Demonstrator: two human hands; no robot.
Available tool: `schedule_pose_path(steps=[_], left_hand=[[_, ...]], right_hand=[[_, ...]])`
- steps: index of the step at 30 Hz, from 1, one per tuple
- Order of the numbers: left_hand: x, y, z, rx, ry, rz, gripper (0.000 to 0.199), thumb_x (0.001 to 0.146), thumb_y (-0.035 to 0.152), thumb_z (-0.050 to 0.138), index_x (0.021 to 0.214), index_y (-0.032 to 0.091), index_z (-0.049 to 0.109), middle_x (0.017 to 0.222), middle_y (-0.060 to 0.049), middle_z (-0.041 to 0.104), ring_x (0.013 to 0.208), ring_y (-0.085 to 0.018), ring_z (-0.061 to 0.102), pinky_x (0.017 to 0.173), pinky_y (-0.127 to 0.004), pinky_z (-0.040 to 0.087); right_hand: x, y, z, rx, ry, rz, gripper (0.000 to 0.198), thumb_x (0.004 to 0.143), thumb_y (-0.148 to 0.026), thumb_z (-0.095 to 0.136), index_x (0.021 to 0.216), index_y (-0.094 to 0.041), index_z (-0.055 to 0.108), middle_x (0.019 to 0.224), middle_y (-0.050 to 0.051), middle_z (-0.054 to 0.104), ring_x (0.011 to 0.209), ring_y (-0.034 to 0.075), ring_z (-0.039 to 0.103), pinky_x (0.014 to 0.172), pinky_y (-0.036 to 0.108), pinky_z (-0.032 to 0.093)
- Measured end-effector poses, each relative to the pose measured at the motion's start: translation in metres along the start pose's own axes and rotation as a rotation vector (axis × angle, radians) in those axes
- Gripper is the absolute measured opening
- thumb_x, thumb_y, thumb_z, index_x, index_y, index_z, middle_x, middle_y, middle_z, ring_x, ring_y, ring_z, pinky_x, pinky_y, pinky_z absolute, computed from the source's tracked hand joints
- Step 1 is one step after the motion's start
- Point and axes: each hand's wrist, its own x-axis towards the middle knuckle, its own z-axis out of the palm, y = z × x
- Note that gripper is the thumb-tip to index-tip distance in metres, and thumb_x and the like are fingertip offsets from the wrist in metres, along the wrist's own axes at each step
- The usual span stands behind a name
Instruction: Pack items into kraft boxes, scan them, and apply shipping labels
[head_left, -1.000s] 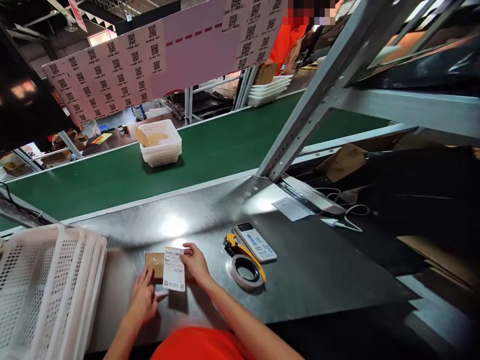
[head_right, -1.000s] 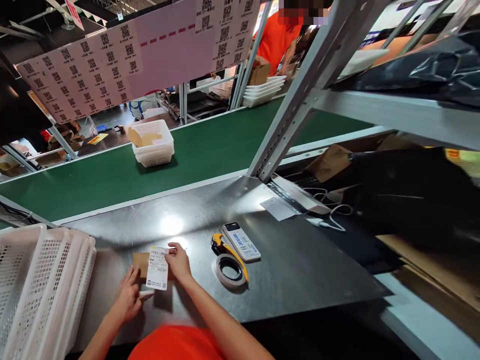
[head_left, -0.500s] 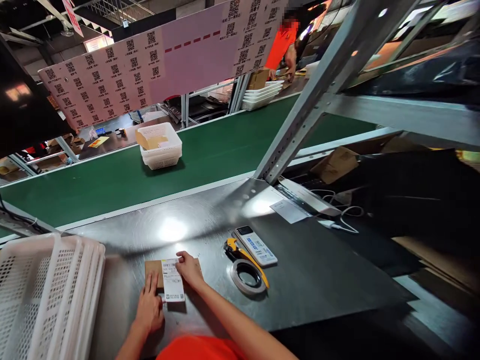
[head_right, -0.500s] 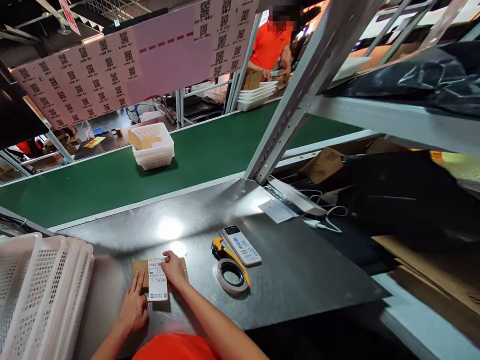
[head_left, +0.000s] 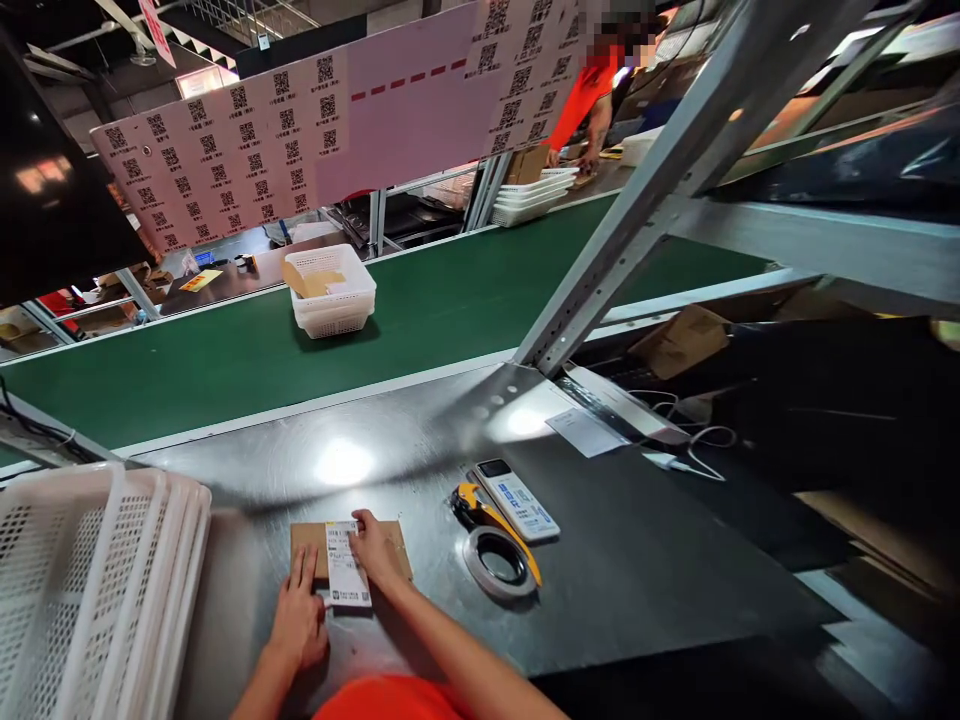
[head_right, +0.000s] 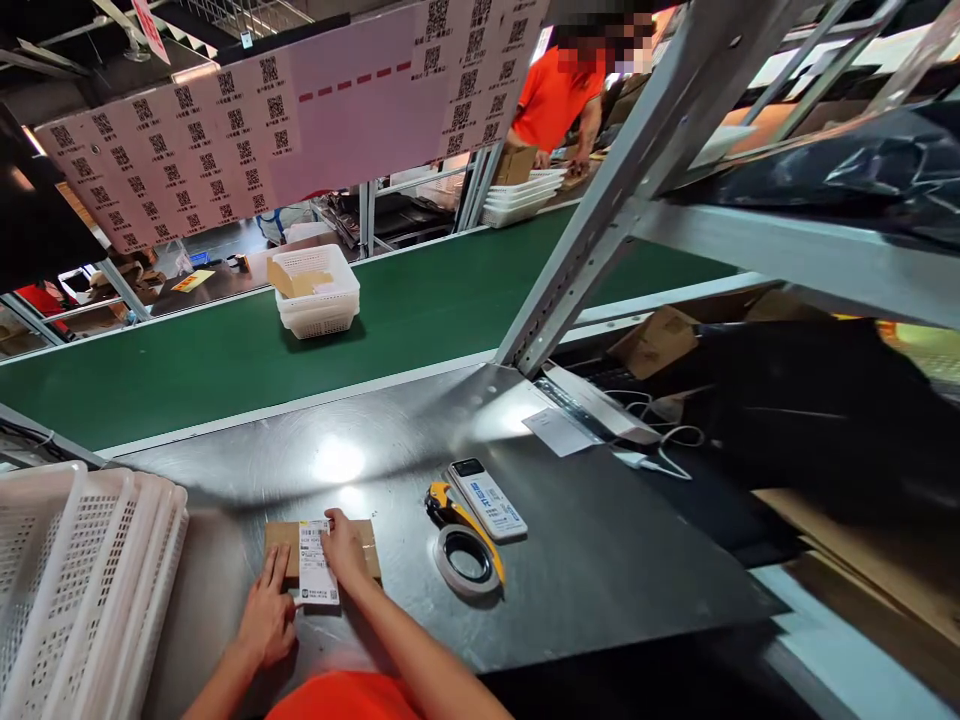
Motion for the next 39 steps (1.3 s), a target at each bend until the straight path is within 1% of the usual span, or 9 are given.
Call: schedule_pose_path(steps=[6,9,12,15,18,22,26,29,39], left_hand=[[0.0,-0.001,0.002,-0.02,0.001,-0.002,0.043,0.079,0.02,0.054,0.109,0.014,0.084,0.183,0.0,-0.005,0.171,-0.031,-0.009,0.133,-0.054,0.026],[0.0,0.001,0.003,-0.023,0.007,-0.007,0.043,0.08,0.021,0.053,0.108,0.014,0.085,0.183,0.001,-0.004,0.171,-0.032,-0.007,0.134,-0.056,0.026],[0.0,0.001,0.003,-0.023,0.011,-0.002,0.045,0.08,0.023,0.053,0.109,0.014,0.085,0.183,0.002,-0.002,0.171,-0.032,-0.005,0.135,-0.054,0.024],[0.001,0.0,0.004,-0.022,0.001,-0.005,0.047,0.08,0.024,0.053,0.112,0.014,0.085,0.183,0.002,-0.003,0.171,-0.031,-0.006,0.136,-0.054,0.023],[0.002,-0.002,0.005,-0.011,-0.014,-0.002,0.048,0.079,0.024,0.053,0.114,0.013,0.085,0.183,0.001,-0.004,0.171,-0.031,-0.007,0.136,-0.054,0.021],[0.002,-0.001,0.002,-0.008,-0.03,-0.005,0.049,0.082,0.023,0.05,0.116,0.014,0.084,0.184,0.002,-0.003,0.171,-0.032,-0.004,0.136,-0.055,0.022],[0.001,-0.002,-0.001,-0.004,-0.058,0.002,0.047,0.08,0.025,0.053,0.114,0.015,0.084,0.184,0.002,-0.004,0.172,-0.032,-0.005,0.136,-0.058,0.021],[-0.001,-0.008,-0.003,0.02,-0.058,0.033,0.042,0.08,0.023,0.055,0.109,0.015,0.085,0.184,0.001,-0.006,0.171,-0.033,-0.006,0.134,-0.057,0.026],[-0.015,-0.018,-0.017,-0.006,-0.083,0.079,0.055,0.084,0.02,0.052,0.133,0.02,0.079,0.184,0.0,0.003,0.172,-0.032,0.004,0.136,-0.055,0.023]], right_hand=[[-0.017,0.007,0.008,-0.086,0.005,-0.184,0.067,0.08,-0.005,0.053,0.144,-0.02,0.064,0.135,0.015,0.073,0.129,0.03,0.068,0.112,0.046,0.056],[-0.03,0.007,0.012,-0.197,0.013,-0.223,0.082,0.075,-0.002,0.052,0.155,-0.02,0.058,0.16,0.019,0.057,0.152,0.039,0.05,0.124,0.058,0.045],[-0.041,0.005,0.011,-0.398,-0.053,-0.371,0.076,0.084,-0.004,0.051,0.158,-0.021,0.056,0.174,0.017,0.04,0.163,0.041,0.032,0.131,0.068,0.031],[-0.043,0.005,0.003,-0.475,-0.284,-0.61,0.063,0.097,-0.019,0.053,0.16,-0.019,0.053,0.172,0.016,0.043,0.163,0.037,0.035,0.132,0.066,0.03],[-0.037,0.009,-0.008,-0.542,-0.432,-0.65,0.067,0.101,-0.033,0.056,0.165,-0.014,0.045,0.174,0.017,0.037,0.163,0.035,0.033,0.134,0.061,0.03],[-0.017,0.011,-0.017,-0.678,-0.385,-0.537,0.07,0.105,-0.043,0.048,0.167,-0.011,0.039,0.176,0.018,0.028,0.165,0.037,0.028,0.134,0.061,0.029],[0.008,-0.001,-0.003,-0.718,-0.349,-0.534,0.065,0.108,-0.043,0.04,0.165,-0.012,0.045,0.17,0.021,0.043,0.158,0.041,0.042,0.132,0.067,0.027],[0.017,-0.01,0.013,-0.7,-0.369,-0.589,0.06,0.109,-0.043,0.041,0.163,-0.017,0.049,0.17,0.017,0.046,0.161,0.039,0.038,0.133,0.068,0.022],[-0.01,0.02,-0.007,-0.751,-0.488,-0.735,0.09,0.1,-0.064,0.061,0.17,-0.016,0.033,0.178,0.026,0.019,0.167,0.042,0.021,0.133,0.067,0.02]])
